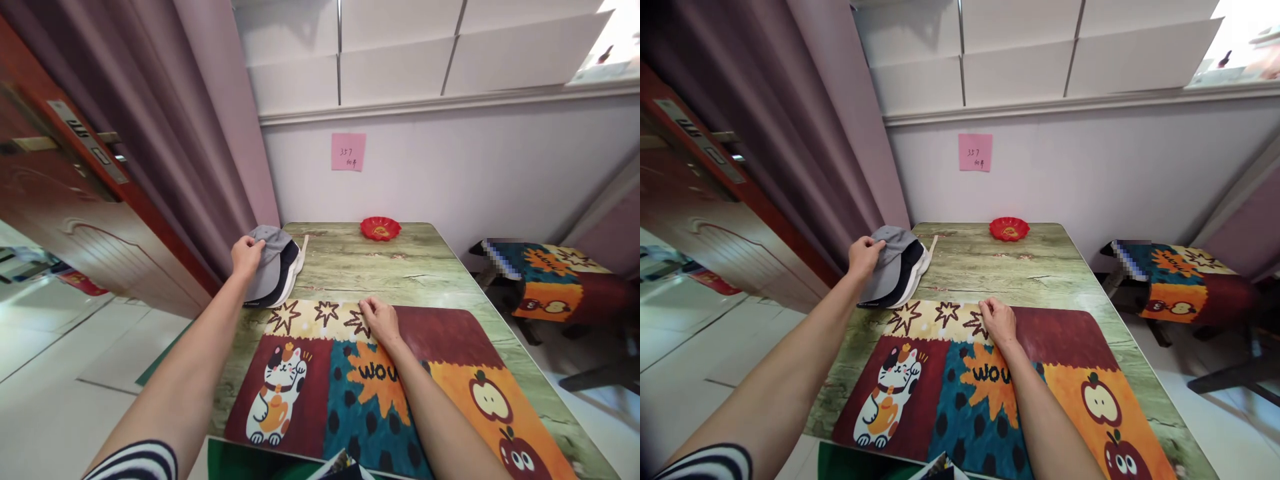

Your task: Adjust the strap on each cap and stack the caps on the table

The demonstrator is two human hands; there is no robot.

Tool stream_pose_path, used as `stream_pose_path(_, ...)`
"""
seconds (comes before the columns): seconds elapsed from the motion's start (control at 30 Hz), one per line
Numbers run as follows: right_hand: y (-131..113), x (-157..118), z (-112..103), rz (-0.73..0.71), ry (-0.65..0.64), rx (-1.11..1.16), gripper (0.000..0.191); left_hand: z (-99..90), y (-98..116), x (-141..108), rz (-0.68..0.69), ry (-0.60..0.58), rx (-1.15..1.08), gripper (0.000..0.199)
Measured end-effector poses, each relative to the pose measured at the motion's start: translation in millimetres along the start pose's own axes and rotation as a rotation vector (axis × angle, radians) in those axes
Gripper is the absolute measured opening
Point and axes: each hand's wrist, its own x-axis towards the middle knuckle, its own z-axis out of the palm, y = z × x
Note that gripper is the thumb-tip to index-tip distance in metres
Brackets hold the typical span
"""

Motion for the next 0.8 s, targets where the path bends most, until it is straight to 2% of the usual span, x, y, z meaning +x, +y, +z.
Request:
stream_pose_path(0.2, 0.0, 0.5, 0.4, 0.01, 0.007, 0.079, 0.034, -20.0, 7.7, 19.9, 0.002, 0.137, -0.106, 0.021)
stream_pose_path(0.3, -0.2, 0.8, 0.3, 0.021, 0.016, 0.152, 0.034, -32.2, 26.9, 20.3, 0.059, 0.187, -0.156, 0.022)
stream_pose_path(0.4, -0.7, 0.8, 0.0, 0.033, 0.023, 0.263, 0.035, -42.4, 58.4, 4.3, 0.234, 0.194, -0.281, 0.021)
stream_pose_path(0.5, -1.5, 1.9, 0.2, 0.034, -0.01, 0.432, 0.036, -45.0, 94.4, -30.8, 0.35, 0.132, -0.333, 0.021)
stream_pose_path(0.57, -2.2, 3.5, 0.2, 0.037, -0.053, 0.567, 0.04, -38.2, 114.1, -62.7, 0.472, 0.09, -0.335, 0.019)
stream_pose_path(0.67, -3.6, 6.5, -1.2, 0.056, -0.122, 0.769, 0.052, -12.1, 130.5, -117.0, 0.585, 0.044, -0.284, 0.019)
stream_pose_path(0.73, -4.9, 8.1, -3.8, 0.11, -0.215, 1.001, 0.057, 11.9, 133.5, -152.8, 0.578, -0.079, -0.233, 0.018)
stream_pose_path(0.8, -6.5, 9.5, -7.4, 0.176, -0.291, 1.244, 0.058, 34.3, 132.6, -183.3, 0.502, -0.243, -0.198, 0.021)
